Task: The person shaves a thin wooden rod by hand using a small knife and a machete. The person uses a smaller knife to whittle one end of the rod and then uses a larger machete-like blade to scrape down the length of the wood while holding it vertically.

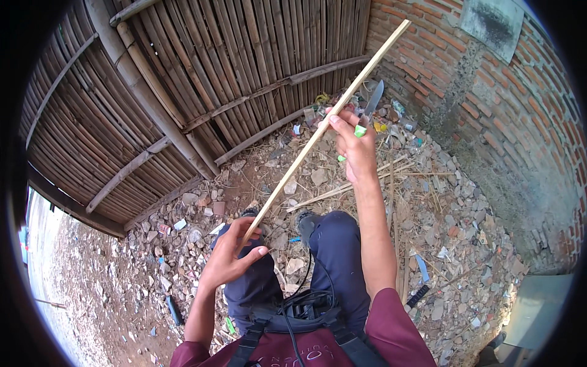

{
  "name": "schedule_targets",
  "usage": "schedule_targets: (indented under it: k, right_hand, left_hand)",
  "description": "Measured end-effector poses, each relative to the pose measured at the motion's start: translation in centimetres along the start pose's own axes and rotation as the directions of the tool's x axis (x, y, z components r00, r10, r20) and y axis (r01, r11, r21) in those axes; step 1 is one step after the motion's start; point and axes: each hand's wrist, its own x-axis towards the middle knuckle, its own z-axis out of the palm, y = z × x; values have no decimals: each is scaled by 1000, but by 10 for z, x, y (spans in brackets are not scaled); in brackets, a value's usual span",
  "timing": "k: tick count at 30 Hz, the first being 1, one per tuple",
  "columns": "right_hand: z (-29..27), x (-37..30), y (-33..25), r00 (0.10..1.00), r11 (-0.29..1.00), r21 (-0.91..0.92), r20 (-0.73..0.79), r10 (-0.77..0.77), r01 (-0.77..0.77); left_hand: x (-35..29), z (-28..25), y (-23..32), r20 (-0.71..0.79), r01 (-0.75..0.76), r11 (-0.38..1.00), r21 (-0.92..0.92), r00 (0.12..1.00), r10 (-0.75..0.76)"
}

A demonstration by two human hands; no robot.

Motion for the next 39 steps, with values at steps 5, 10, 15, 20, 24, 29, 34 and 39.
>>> schedule_targets:
  k: [5, 10, 15, 20, 24, 29, 34, 39]
  right_hand:
    - [-21, 14, -12, 997, 998, -49, -59, -42, 39]
    - [-26, 20, -21, 999, 998, -50, -32, -37, 35]
    - [-22, 4, -8, 987, 902, -415, -48, -156, 123]
    - [7, -50, 22, 968, 728, -639, 193, -161, 248]
    - [23, -82, 21, 932, 736, -572, 245, -267, 362]
    - [28, -97, 13, 938, 709, -617, 275, -213, 342]
    - [1, -84, 6, 963, 643, -731, 71, -261, 228]
    - [9, -96, 1, 791, 556, -618, 190, -582, 557]
  left_hand:
    - [-21, -19, -19, 8, 105, 992, -67, 994, -104]
    - [-20, -27, -14, 92, 153, 988, 37, 983, -156]
    - [-18, -17, -9, -62, 135, 990, -38, 989, -138]
    - [-13, -1, -3, -63, 183, 963, -197, 978, -199]
    - [-12, 10, -3, 13, 249, 881, -403, 964, -267]
    - [-13, 15, 2, 78, 264, 802, -535, 961, -264]
    - [-16, 16, 7, 60, 173, 802, -572, 984, -169]
    - [-12, 20, 10, -8, 145, 865, -480, 985, -170]
